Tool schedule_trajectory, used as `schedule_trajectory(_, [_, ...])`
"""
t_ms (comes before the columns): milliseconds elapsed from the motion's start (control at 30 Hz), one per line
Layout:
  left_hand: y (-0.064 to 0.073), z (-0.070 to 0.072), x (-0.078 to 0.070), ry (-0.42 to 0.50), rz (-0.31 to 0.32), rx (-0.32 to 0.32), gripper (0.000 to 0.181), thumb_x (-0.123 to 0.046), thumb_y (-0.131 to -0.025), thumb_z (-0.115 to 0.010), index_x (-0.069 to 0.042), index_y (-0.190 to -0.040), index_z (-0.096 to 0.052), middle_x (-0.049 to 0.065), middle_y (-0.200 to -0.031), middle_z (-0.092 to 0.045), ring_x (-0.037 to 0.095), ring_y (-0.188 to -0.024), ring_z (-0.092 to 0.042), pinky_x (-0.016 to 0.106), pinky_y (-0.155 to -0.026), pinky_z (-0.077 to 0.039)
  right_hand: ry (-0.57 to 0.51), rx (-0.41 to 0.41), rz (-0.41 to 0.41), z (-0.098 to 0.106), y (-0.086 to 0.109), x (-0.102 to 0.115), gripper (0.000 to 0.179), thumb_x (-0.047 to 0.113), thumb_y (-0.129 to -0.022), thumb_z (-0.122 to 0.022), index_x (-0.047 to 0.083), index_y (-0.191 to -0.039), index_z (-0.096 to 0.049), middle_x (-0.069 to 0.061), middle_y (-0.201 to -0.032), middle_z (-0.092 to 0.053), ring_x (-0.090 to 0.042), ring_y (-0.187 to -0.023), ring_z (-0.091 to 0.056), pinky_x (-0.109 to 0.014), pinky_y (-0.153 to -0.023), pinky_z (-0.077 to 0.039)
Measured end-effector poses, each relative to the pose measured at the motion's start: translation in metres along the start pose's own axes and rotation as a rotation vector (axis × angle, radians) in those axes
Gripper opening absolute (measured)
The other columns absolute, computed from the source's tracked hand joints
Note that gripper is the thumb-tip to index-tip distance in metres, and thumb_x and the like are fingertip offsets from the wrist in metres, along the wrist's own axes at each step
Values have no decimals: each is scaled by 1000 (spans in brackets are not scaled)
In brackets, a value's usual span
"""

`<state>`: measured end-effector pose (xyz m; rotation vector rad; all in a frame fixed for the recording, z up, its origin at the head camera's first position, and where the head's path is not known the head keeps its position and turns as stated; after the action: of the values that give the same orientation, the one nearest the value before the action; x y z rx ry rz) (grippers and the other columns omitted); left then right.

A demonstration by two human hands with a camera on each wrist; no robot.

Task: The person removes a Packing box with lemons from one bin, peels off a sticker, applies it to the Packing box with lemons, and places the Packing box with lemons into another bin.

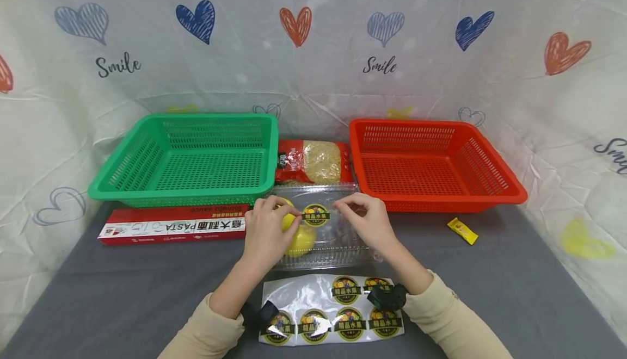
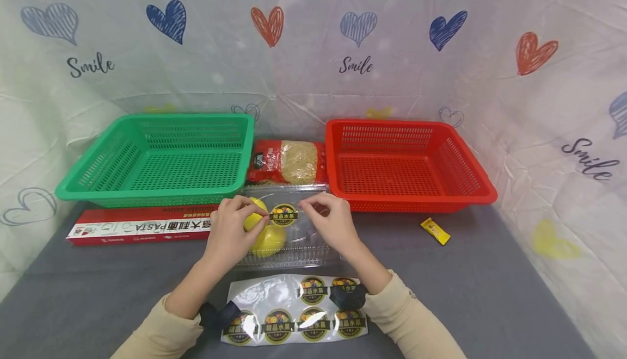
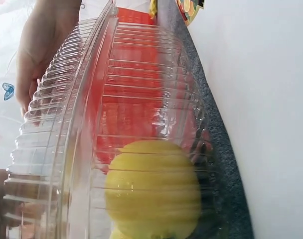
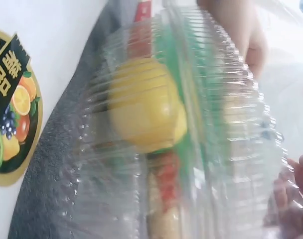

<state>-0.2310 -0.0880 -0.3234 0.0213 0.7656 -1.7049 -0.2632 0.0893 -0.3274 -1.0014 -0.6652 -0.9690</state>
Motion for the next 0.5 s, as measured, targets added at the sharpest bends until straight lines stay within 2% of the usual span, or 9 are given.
schedule_trajectory(100, [3, 1, 6, 85, 20, -14, 6, -19, -77, -72, -16, -82, -72, 3, -102, -57, 28, -99, -44, 48, -75, -36, -51, 2, -45, 9, 2, -5, 15, 12, -89, -59, 2, -91, -70, -12, -81, -65, -28, -67, -60, -30, -60, -52])
schedule_trajectory(267, [9, 3, 17, 242, 44, -27, 15, -14, -78, -71, -11, -93, -70, 10, -116, -51, 30, -110, -37, 51, -85, -34, -90, -23, -91, 31, 8, -6, 21, 11, -92, -54, -6, -96, -67, -19, -81, -64, -20, -67, -59, -29, -62, -52])
schedule_trajectory(400, [15, 1, 28, 360, 98, 0, 27, -11, -79, -69, -7, -106, -65, 13, -125, -41, 32, -117, -30, 53, -88, -34, -94, -52, -117, 51, 15, -4, 21, 6, -93, -52, -10, -99, -64, -26, -83, -62, -17, -70, -60, -26, -64, -52])
schedule_trajectory(500, [21, -1, 34, 436, 150, 28, 35, -10, -81, -67, -6, -115, -59, 14, -130, -35, 32, -121, -26, 56, -90, -34, -70, -82, -148, 68, 20, -17, 24, 11, -94, -51, -8, -102, -64, -16, -83, -64, -12, -74, -60, -21, -67, -51])
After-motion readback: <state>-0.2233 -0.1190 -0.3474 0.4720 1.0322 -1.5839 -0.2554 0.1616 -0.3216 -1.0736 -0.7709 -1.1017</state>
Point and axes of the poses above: each hand's wrist, its own y-axis away from the middle knuckle, its own z-axis out of the back of the hand, x = y × z, the point moved 10 cm from there along -y, towards the middle knuckle
